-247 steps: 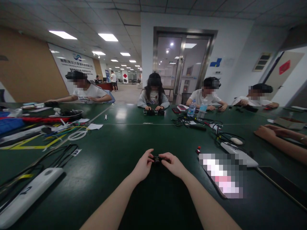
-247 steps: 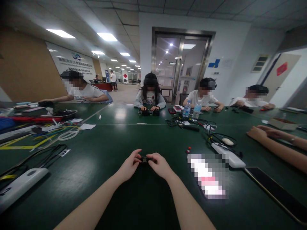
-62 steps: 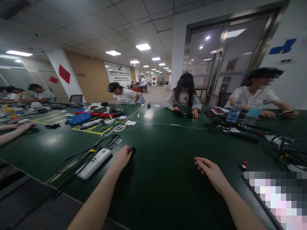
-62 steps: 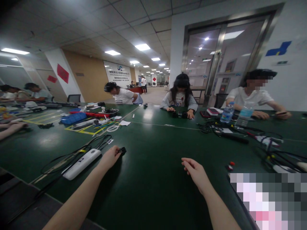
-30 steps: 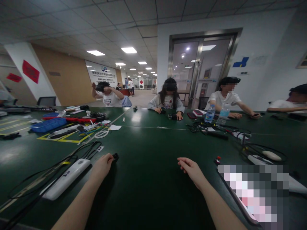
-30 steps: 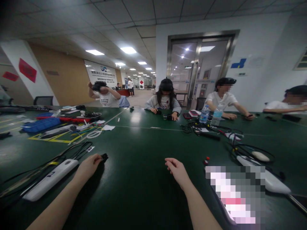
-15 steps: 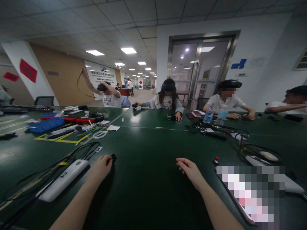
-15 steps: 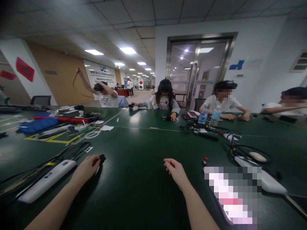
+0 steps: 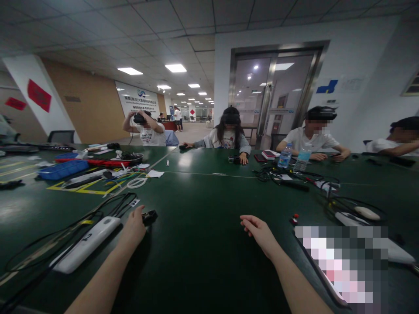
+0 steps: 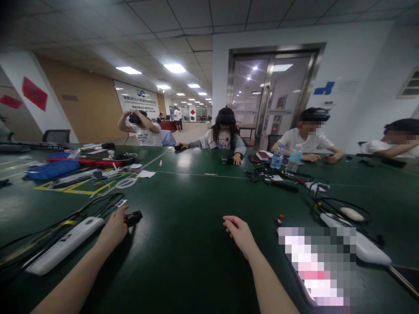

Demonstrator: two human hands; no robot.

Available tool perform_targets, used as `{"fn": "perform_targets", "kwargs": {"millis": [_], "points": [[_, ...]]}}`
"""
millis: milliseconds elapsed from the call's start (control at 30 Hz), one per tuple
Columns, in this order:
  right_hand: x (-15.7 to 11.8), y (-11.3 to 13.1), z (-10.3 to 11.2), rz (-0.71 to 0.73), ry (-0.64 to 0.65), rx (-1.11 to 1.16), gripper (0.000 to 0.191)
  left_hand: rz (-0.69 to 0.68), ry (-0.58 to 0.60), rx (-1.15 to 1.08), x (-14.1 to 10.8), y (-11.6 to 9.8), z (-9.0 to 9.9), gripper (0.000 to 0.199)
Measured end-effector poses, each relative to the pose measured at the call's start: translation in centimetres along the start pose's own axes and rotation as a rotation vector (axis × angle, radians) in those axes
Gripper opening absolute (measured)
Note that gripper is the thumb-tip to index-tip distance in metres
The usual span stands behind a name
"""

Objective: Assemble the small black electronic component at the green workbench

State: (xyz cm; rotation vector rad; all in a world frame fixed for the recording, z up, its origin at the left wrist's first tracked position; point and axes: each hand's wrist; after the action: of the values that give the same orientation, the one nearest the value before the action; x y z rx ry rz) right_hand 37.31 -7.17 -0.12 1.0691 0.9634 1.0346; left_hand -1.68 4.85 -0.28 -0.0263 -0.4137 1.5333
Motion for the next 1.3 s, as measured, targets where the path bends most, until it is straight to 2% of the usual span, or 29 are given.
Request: {"fn": "perform_targets", "kwargs": {"millis": [200,333,467,733,833,933,1067,1200,1300], "points": [[0.1,-0.2,-0.1,0.006,0.006,0.014,0.028,0.014,-0.038,0.011,-0.3,-1.1,0.7,0.062],[0.1,-0.2,0.0,-0.01,0.009,0.03,0.029,-0.028,-0.018,-0.049,-0.9,-3.2,1.0,0.061],[0.2,-0.3,0.2,-0.011,0.016,0.032,0.029,-0.191,0.079,-0.167,-2.1,-7.0,0.1,0.065],[0.1,-0.2,0.2,0.01,0.009,0.044,0.029,-0.437,0.286,-0.465,-5.0,-16.7,-2.8,0.071],[0.0,-0.1,0.0,0.05,-0.009,0.018,0.028,-0.499,0.33,-0.593,-6.2,-19.2,-3.2,0.073],[0.0,0.0,-0.3,0.062,-0.006,-0.017,0.029,-0.546,0.387,-0.687,-7.1,-19.9,-3.3,0.073],[-0.3,0.3,-0.7,0.102,0.029,-0.082,0.032,-0.575,0.45,-0.763,-7.2,-18.8,-3.7,0.073],[-1.0,0.9,-1.0,0.226,0.102,-0.294,0.036,-0.574,0.523,-0.882,-6.5,-17.8,-4.3,0.075],[-1.4,1.2,-1.1,0.255,0.137,-0.367,0.037,-0.571,0.551,-0.917,-6.3,-17.7,-4.6,0.074]]}}
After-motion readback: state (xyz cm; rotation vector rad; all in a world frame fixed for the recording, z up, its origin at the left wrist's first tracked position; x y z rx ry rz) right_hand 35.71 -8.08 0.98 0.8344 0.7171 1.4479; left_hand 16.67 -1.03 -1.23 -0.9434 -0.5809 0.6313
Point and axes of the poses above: each hand's wrist, its own x-axis towards the middle knuckle, its own z-axis out of the back of the hand, y = z × x, and after that the axes turned 2 degrees about -z, right-handed
